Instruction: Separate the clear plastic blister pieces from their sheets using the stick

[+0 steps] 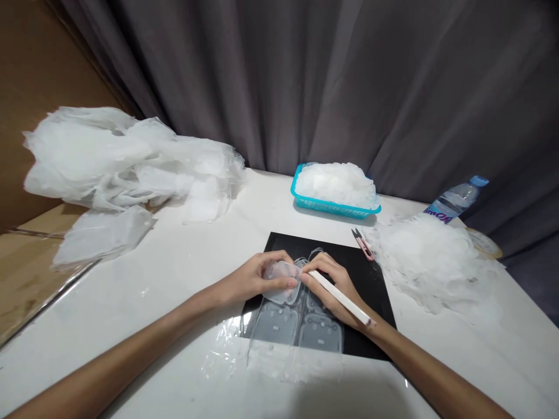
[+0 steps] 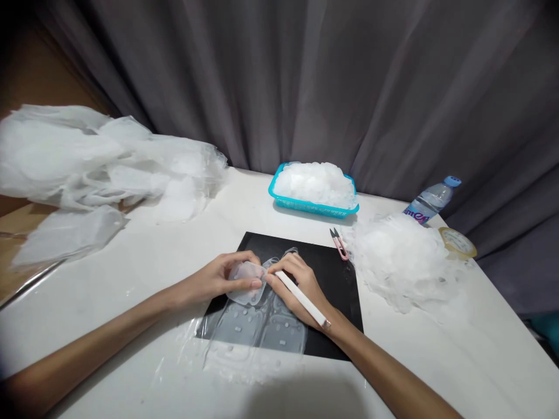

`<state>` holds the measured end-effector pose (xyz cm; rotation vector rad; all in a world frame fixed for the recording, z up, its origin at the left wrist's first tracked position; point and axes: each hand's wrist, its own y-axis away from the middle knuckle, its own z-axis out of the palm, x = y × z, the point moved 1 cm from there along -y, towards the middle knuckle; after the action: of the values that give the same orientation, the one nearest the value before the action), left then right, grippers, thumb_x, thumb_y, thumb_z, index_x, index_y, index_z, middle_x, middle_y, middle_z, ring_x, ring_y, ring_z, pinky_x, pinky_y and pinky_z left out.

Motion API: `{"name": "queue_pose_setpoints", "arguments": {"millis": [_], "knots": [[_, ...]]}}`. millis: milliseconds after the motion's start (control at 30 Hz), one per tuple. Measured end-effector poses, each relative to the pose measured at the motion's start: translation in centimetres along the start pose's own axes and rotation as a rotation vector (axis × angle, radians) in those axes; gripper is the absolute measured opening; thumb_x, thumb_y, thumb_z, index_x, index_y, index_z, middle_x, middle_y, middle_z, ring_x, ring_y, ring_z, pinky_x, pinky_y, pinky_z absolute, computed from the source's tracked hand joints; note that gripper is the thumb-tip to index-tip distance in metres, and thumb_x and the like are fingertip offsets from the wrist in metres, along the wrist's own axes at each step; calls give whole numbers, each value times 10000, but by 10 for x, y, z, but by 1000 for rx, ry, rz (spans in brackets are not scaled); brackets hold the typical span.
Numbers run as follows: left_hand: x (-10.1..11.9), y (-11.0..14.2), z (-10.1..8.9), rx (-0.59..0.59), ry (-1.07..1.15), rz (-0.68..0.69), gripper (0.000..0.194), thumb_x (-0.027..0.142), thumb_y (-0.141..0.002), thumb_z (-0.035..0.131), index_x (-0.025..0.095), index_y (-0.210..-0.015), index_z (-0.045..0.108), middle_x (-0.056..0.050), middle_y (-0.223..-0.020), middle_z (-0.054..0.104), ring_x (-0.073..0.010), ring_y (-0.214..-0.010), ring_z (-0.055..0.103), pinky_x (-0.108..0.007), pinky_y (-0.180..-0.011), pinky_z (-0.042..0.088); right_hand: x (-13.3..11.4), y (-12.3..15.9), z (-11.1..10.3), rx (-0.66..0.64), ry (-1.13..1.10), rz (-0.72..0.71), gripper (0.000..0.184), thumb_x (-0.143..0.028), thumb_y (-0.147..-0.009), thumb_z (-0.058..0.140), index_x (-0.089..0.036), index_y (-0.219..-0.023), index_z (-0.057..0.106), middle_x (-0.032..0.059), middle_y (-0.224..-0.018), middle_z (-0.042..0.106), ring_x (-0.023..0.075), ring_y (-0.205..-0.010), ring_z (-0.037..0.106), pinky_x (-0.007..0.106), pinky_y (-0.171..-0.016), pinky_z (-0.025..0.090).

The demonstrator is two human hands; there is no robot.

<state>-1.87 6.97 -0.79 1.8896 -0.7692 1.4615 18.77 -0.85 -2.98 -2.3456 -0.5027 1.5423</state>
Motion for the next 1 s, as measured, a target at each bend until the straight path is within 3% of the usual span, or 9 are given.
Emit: {"name": "queue_pose_setpoints", "arguments": {"millis": [133,233,333,400,700,1000], "knots": [[4,2,4,25,30,-32,303,481,-927,730,181,-961,701,-34,-823,694,-174,-753,631,-266,-671,435,-1,2,-3,128,-9,24,146,-307,-1008,624,-222,-908,687,23,-868,629,182,-834,609,333,-780,490],[7,3,5,16,32,-64,322,506,-967,673,186,-950,693,-39,-772,733,-173,-692,641,-258,-627,431,0,4,-4,243,50,27,155,-272,-1043,544,-230,-1042,694,42,-965,643,189,-903,631,344,-825,510],[9,4,5,16,2,-50,331,512,-968,668,184,-949,708,-40,-745,742,-167,-649,628,-252,-588,411,0,4,-3,90,104,-64,291,-237,-1060,498,-260,-1289,675,61,-1045,646,201,-979,631,366,-868,526],[10,4,5,31,-10,-29,335,509,-970,664,180,-943,723,-46,-744,742,-167,-653,625,-256,-592,414,0,4,-2,3,135,-130,319,-231,-1057,511,-264,-1332,669,63,-1023,646,205,-966,622,371,-861,533],[10,5,5,62,-101,-10,339,508,-972,647,187,-930,748,-43,-749,725,-162,-660,590,-256,-593,385,3,7,1,11,264,-214,112,-195,-1020,583,-227,-1053,685,36,-869,623,198,-825,581,366,-779,503],[8,8,13,27,-259,-1,318,495,-971,642,200,-919,749,12,-654,597,-135,-595,490,-248,-555,340,-1,10,2,-53,402,-291,111,-130,-986,547,-215,-963,614,43,-856,616,205,-809,577,341,-736,497]]}}
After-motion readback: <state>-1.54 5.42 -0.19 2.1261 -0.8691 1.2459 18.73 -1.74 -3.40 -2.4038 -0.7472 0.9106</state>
